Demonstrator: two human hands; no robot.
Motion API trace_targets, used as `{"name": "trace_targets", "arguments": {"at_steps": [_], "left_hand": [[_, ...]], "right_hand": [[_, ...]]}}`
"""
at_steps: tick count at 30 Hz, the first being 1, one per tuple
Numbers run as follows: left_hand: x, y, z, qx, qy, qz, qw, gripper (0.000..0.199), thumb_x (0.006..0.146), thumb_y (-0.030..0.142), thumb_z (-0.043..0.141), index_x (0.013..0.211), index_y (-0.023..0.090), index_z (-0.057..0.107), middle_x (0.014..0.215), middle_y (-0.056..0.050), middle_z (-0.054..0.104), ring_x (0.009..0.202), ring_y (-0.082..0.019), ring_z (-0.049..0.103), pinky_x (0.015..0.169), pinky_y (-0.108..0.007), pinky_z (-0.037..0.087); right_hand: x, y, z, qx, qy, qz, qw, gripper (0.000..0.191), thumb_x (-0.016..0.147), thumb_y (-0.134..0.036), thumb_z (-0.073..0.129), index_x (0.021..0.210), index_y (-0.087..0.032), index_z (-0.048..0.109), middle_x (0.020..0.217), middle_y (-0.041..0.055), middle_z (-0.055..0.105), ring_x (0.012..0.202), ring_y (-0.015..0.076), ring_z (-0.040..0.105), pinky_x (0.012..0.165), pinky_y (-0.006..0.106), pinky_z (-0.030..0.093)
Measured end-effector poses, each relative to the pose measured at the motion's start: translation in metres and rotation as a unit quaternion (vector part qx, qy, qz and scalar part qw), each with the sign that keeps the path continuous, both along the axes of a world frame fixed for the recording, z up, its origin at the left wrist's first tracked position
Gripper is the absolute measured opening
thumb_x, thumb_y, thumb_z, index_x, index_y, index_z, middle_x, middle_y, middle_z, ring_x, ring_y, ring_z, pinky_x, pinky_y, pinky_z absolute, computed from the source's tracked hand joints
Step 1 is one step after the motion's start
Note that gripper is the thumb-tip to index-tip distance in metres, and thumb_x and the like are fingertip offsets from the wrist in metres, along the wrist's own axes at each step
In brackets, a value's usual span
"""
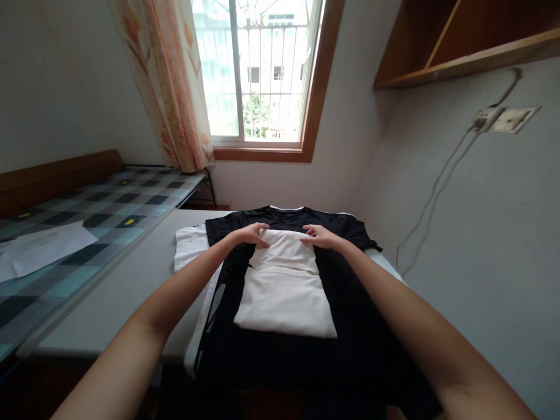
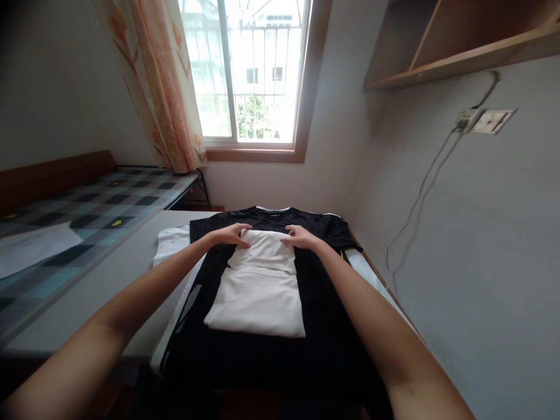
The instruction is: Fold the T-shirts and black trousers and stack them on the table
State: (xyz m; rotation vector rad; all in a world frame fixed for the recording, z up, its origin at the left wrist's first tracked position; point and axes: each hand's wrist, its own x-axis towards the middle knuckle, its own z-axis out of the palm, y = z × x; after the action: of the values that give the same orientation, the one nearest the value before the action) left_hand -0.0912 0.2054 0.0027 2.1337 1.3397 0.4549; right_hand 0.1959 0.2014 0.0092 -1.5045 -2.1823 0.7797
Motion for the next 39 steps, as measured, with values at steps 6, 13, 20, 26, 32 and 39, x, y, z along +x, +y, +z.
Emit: {"name": "trace_targets", "arguments": {"at_steps": [6, 13, 20, 26, 32, 39], "left_hand": [[0.01, 0.005, 0.005, -0.128, -0.047, -0.006, 0.991, 0.04, 0.058, 0.042, 0.075, 0.083, 0.013, 0.066, 0.074, -0.002, 0.062, 0.07, -0.017, 0.058, 0.06, -0.024, 0.044], [0.014, 0.003, 0.012, 0.026, -0.076, 0.025, 0.996, 0.019, 0.063, 0.028, 0.068, 0.071, 0.014, 0.058, 0.063, 0.004, 0.052, 0.059, -0.012, 0.049, 0.054, -0.022, 0.036], [0.01, -0.026, 0.051, 0.241, -0.078, 0.004, 0.967, 0.014, 0.072, 0.024, 0.066, 0.08, 0.015, 0.06, 0.079, 0.0, 0.057, 0.072, -0.014, 0.054, 0.065, -0.024, 0.039], [-0.011, -0.121, 0.032, 0.358, 0.042, -0.166, 0.918, 0.009, 0.082, 0.015, 0.056, 0.09, 0.019, 0.059, 0.091, -0.004, 0.058, 0.082, -0.016, 0.053, 0.077, -0.027, 0.041], [-0.021, -0.179, -0.005, 0.368, 0.148, -0.279, 0.874, 0.016, 0.093, 0.018, 0.047, 0.101, 0.021, 0.06, 0.095, -0.007, 0.06, 0.084, -0.019, 0.052, 0.081, -0.032, 0.041], [-0.019, -0.186, -0.001, 0.372, 0.116, -0.211, 0.896, 0.025, 0.095, 0.014, 0.039, 0.101, 0.021, 0.062, 0.096, -0.008, 0.059, 0.087, -0.018, 0.051, 0.084, -0.031, 0.042]], "right_hand": [[-0.001, 0.007, 0.003, -0.123, 0.029, 0.012, 0.992, 0.04, 0.059, -0.051, 0.079, 0.075, -0.016, 0.066, 0.071, 0.002, 0.065, 0.065, 0.0146, 0.059, 0.057, 0.022, 0.046], [-0.002, 0.008, 0.01, -0.021, 0.076, -0.005, 0.997, 0.036, 0.057, -0.041, 0.078, 0.072, -0.017, 0.056, 0.066, -0.0009, 0.059, 0.063, 0.013, 0.054, 0.055, 0.021, 0.041], [-0.002, -0.023, 0.049, 0.203, 0.081, -0.011, 0.976, 0.024, 0.072, -0.036, 0.068, 0.084, -0.019, 0.056, 0.08, 0.0017, 0.061, 0.074, 0.017, 0.055, 0.068, 0.027, 0.043], [0.007, -0.127, 0.038, 0.341, -0.056, 0.139, 0.928, 0.011, 0.079, -0.015, 0.057, 0.089, -0.021, 0.057, 0.092, 0.0064, 0.059, 0.086, 0.0199, 0.052, 0.08, 0.033, 0.039], [0.008, -0.19, -0.013, 0.348, -0.158, 0.245, 0.891, 0.02, 0.081, -0.009, 0.055, 0.096, -0.022, 0.059, 0.095, 0.0065, 0.061, 0.088, 0.0209, 0.052, 0.082, 0.034, 0.038], [0.011, -0.189, -0.01, 0.391, -0.156, 0.166, 0.892, 0.015, 0.08, -0.007, 0.054, 0.087, -0.02, 0.058, 0.09, 0.0071, 0.059, 0.082, 0.0217, 0.049, 0.078, 0.035, 0.038]]}}
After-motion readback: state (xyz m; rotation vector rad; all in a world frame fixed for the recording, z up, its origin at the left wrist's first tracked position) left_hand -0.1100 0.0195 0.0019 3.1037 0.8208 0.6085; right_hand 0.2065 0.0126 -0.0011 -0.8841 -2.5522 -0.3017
